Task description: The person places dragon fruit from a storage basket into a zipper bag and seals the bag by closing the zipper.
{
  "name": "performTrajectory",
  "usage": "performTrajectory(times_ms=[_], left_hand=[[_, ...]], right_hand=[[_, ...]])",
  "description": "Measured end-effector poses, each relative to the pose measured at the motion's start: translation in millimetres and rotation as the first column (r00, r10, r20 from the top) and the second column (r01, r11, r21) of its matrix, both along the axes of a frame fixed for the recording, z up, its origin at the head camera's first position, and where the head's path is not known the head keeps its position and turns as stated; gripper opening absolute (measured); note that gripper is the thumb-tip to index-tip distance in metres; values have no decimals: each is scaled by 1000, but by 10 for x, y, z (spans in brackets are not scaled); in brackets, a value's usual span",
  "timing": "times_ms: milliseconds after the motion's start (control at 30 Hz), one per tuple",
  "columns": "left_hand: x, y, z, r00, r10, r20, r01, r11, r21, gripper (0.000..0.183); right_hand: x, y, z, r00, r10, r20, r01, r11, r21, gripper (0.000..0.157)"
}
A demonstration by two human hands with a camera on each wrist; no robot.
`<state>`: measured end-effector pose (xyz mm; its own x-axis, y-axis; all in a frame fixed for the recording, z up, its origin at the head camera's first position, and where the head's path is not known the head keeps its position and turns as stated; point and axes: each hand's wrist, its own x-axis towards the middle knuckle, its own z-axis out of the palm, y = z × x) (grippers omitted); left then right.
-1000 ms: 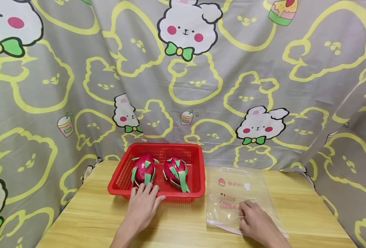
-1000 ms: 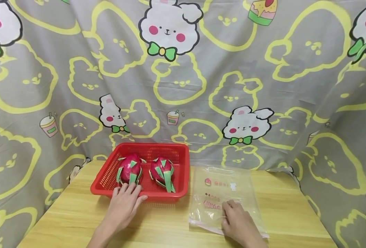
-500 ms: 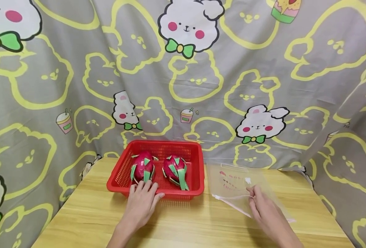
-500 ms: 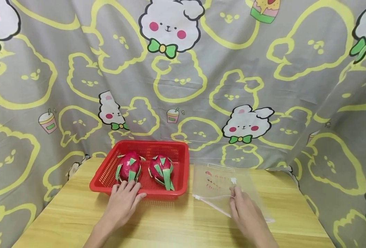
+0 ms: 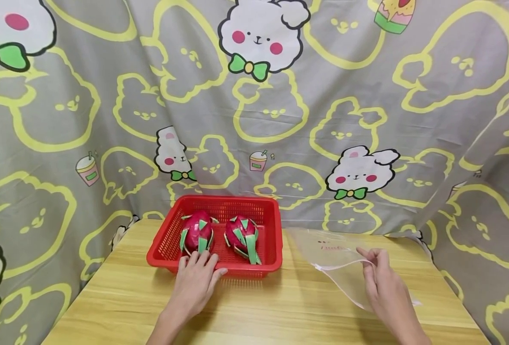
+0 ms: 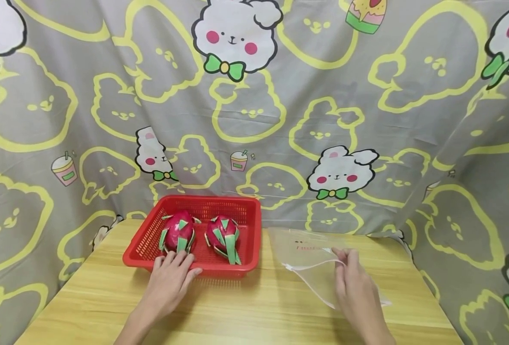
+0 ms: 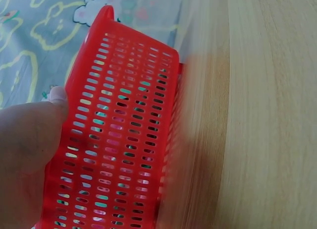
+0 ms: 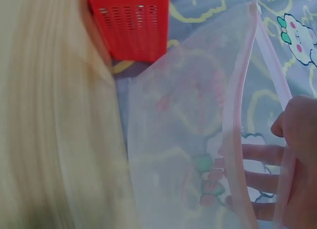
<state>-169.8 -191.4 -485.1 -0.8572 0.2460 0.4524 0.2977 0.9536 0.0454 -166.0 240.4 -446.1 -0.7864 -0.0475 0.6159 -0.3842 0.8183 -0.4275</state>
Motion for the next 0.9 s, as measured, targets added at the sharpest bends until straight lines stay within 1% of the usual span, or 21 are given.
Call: performTrajectory(times_ms=[100,167,233,300,367,467,533,633,700,733,800,900], left_hand=[[-2,-2,0,1000,-3,-4,3,1000,0,29],[-4,-5,1,1000,-5,-5,5,1000,3,29],[-5,-8,4,1000,-5,-6,5,1000,4,29],[-7,-12,7,1000,-4,-6,4,1000,3,29],[-8,-16,12,1000,-3,-8,3,1000,3,29],[-6,-19,15,1000,-2,-8,2,1000,2,30],[-6,-19,15,1000,-5,-10,5,1000,5,30],[-11,-17,14,1000,-8,-9,8,1000,6,30],[-13,-15,15,1000,-8,-6,8,1000,7,30],[-14,-14,14,1000,-8,-2,8,1000,8,30],[-13,-12,13,1000,-5,4,5,1000,9,30],[-9,-8,13,1000,-5,10,5,1000,10,31]], right_hand=[[18,14,50,1000,14,-2,-15,998,-64,12],[26,25,91,999,30,-33,-33,995,-92,13],[32,32,132,998,25,-66,-32,994,-106,13],[36,30,169,997,-11,-81,1,992,-130,11],[39,24,193,997,-51,-58,40,983,-178,8],[52,17,223,993,-118,-3,113,956,-270,8],[57,24,233,989,-147,-9,138,947,-289,9],[62,45,247,979,-183,-92,159,962,-223,8],[60,64,252,971,-170,-167,144,977,-158,12],[60,69,259,968,-165,-187,141,981,-132,14],[65,75,271,968,-161,-192,142,984,-105,17],[93,73,294,979,-160,-129,145,982,-119,17]])
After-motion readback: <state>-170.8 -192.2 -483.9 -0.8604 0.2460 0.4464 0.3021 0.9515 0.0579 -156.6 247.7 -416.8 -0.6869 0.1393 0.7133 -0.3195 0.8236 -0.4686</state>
